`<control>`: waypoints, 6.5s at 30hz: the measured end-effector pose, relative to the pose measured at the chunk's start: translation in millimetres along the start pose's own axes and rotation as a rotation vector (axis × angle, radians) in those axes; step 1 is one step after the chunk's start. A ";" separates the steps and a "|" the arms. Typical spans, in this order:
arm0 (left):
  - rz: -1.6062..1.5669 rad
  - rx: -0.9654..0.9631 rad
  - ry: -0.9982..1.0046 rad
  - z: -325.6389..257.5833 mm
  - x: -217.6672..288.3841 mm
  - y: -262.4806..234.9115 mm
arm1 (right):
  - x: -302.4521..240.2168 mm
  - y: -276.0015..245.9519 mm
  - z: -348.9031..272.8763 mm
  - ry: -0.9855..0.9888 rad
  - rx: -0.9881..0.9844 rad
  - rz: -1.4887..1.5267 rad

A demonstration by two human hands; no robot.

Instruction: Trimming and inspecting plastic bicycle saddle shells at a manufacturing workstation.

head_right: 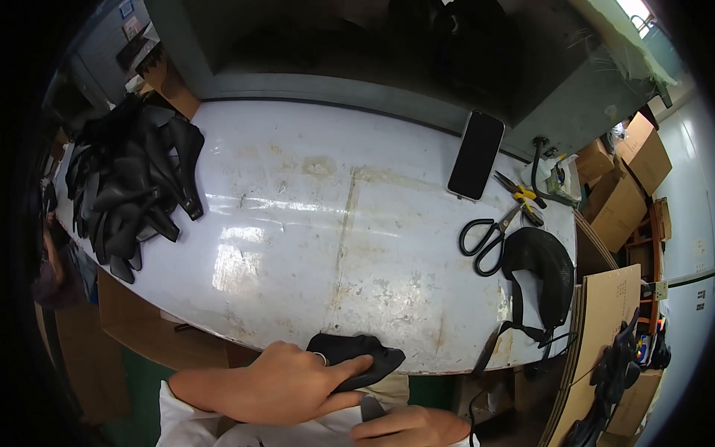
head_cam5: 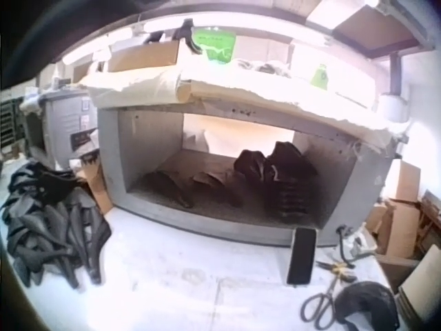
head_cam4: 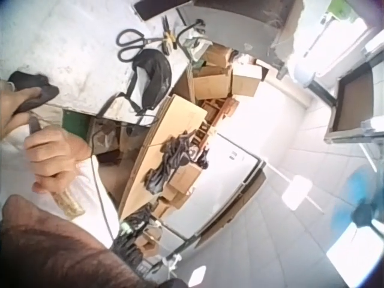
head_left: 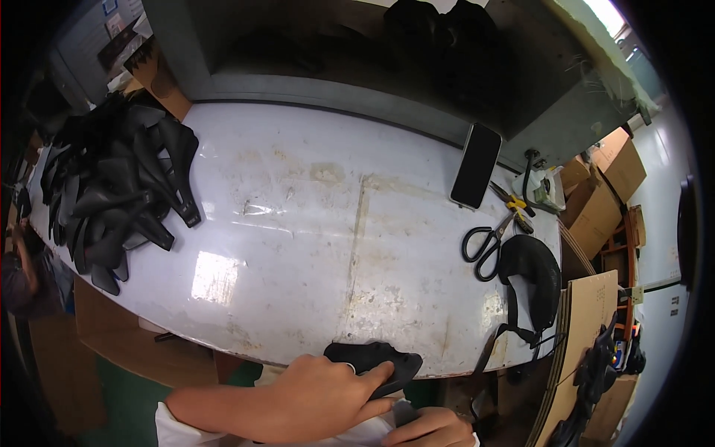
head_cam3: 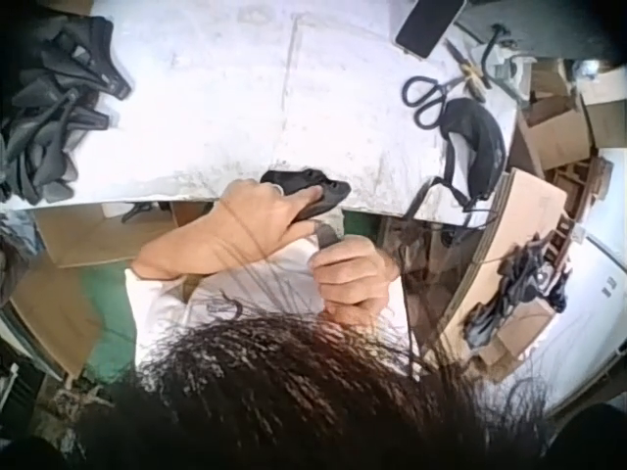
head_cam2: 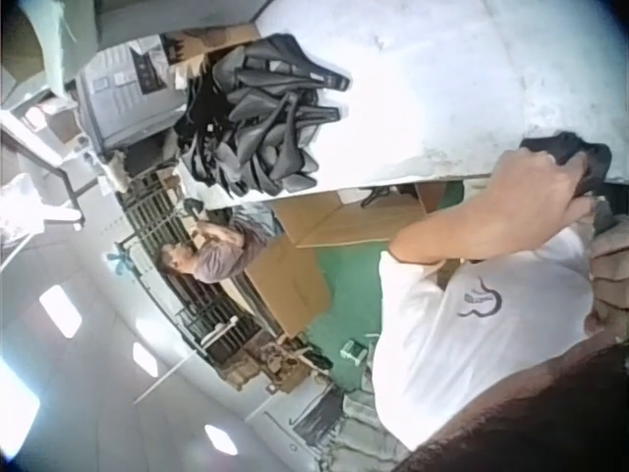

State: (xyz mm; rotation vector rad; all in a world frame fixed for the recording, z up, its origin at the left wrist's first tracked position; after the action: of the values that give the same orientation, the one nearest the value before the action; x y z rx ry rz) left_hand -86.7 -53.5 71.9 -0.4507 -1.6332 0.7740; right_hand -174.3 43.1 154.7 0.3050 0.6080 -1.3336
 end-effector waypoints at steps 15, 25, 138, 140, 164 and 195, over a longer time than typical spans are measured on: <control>-0.151 -0.028 -0.018 6.7 -15.0 -6.5 | 34.6 -1.6 18.0 0.170 -0.094 -0.038; -0.164 0.009 0.038 8.0 -18.5 -9.0 | 32.8 -2.4 3.4 0.144 -0.315 0.105; -0.848 0.564 -0.042 -12.8 -55.8 77.1 | 73.6 14.9 -5.0 0.211 -0.014 0.279; -0.841 0.543 -0.044 -14.5 -54.3 79.2 | 72.4 13.8 -3.1 0.197 0.005 0.285; -0.878 0.495 0.032 -13.4 -56.9 78.7 | 80.9 3.0 -20.0 0.235 0.073 0.299; -0.815 0.574 0.136 -19.9 -60.6 60.9 | 87.9 14.3 -62.1 -0.081 0.729 0.482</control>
State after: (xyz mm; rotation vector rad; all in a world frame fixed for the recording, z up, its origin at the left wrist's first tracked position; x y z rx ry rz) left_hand -62.1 -46.7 -12.5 0.5394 -1.2265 0.5242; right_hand -165.4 8.4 52.3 0.9228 -0.0535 -1.0444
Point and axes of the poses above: each hand's wrist, its own z-axis towards the middle knuckle, its own y-axis out of the palm, x = y × z, the point moved 9 cm from there along z, towards the middle knuckle, and after that the axes turned 11 degrees about y, right-handed, at the moved point
